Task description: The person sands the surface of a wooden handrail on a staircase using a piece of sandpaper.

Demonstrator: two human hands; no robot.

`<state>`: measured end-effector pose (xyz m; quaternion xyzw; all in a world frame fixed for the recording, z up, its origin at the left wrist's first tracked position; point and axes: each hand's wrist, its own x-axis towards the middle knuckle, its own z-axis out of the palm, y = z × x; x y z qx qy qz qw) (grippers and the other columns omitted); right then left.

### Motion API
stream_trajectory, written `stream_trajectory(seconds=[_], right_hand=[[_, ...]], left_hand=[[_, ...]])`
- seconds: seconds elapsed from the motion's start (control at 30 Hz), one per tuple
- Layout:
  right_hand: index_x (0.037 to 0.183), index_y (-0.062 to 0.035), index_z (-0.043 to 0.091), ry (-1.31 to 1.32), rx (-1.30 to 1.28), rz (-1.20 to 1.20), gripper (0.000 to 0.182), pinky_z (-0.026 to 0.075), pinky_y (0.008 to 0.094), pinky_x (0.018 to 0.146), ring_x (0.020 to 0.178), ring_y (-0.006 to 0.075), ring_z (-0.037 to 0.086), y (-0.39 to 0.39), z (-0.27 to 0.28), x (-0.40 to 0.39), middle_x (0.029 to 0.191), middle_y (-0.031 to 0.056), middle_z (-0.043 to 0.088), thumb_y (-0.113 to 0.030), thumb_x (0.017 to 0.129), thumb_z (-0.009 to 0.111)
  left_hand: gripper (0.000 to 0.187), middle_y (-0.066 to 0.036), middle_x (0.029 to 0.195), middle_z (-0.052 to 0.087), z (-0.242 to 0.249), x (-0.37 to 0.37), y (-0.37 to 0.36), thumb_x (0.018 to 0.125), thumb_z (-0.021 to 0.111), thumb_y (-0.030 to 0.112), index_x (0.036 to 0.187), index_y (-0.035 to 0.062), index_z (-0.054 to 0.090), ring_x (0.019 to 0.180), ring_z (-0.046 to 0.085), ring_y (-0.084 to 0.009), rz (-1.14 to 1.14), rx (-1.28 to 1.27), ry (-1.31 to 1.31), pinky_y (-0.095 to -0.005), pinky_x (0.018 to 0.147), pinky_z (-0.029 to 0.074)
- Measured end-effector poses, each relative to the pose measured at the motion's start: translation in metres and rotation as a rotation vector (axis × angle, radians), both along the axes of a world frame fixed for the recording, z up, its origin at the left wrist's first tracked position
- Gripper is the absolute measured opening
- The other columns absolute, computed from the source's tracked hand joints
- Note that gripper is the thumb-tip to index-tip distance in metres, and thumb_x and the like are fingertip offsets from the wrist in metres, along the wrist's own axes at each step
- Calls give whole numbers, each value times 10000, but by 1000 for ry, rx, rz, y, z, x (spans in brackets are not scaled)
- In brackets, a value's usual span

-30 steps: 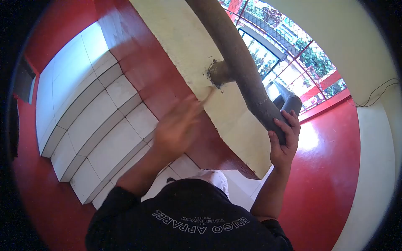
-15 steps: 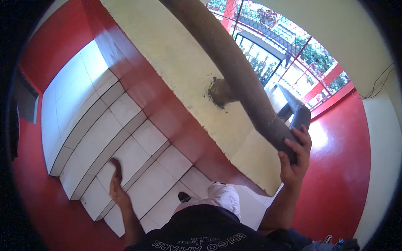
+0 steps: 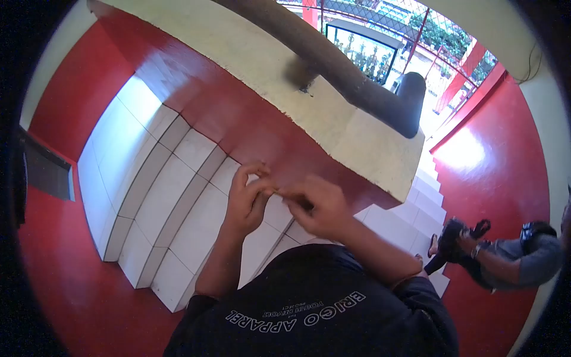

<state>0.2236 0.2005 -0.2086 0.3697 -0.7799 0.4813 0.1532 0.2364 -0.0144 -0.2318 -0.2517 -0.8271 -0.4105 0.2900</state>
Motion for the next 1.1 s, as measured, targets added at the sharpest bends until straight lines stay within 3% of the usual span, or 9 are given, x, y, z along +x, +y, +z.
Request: stream_trajectory(seconds=[0.03,0.1,0.17,0.23,0.33,0.57,0.73,1.03,1.1], right_hand=[[1044,-58,692,-25,9,-21,280,549,340,655,733,240,671,2,3,-4,839,102,656,-33,773,755],[979,-58,677,-25,-73,-384,206,555,364,663,746,255,676,0,8,-19,850,104,659,0,785,716],[960,-88,681,368,-224,-581,208,556,378,645,741,266,681,-4,8,-61,864,98,679,30,788,681],[978,-108,687,624,-112,-663,212,566,384,655,776,283,698,-7,12,-89,922,105,709,0,797,688],[965,-78,700,568,-76,-756,173,581,363,674,792,271,720,-25,15,-108,936,119,737,-7,810,727],[1150,-139,715,187,97,-820,286,582,468,738,814,349,722,-34,-6,-111,913,137,742,-85,900,586],[1227,-152,680,-128,215,-968,377,575,509,795,886,388,716,-24,20,-118,981,198,729,-74,896,517],[1350,79,485,-110,-79,-806,568,348,535,1126,1234,460,566,-70,15,-149,1267,297,617,-125,828,575],[1371,91,446,-427,-46,-715,629,323,527,1146,1245,464,555,-64,45,-154,1290,291,603,-149,811,599]], left_hand=[[269,-163,1226,610,13,4,3,865,743,155,1120,77,705,1183,568,-342,27,21,-47,-450,996,448],[306,-169,1243,614,23,8,6,888,737,161,1177,66,701,1195,570,-343,75,91,-52,-447,1003,451],[349,-154,1240,641,28,12,4,912,736,199,1237,78,704,1136,619,-348,109,179,28,-442,947,491],[318,-169,1249,654,21,23,-3,889,747,145,1192,61,706,1167,617,-338,111,98,-58,-424,992,478],[262,-156,1157,706,0,43,-11,880,744,86,1139,51,720,1103,658,-321,100,-5,-126,-400,978,500],[146,-118,951,746,-51,105,-22,853,750,61,998,58,767,925,710,-290,171,59,-307,-377,850,541],[128,-125,990,759,-68,125,-36,884,721,38,1006,34,758,955,719,-271,212,67,-372,-367,886,544],[124,-123,924,748,-76,143,-39,862,749,61,985,55,765,877,714,-287,257,71,-358,-379,798,546],[120,-121,918,749,-78,144,-38,863,748,59,982,55,764,872,714,-284,259,70,-368,-376,793,545]])
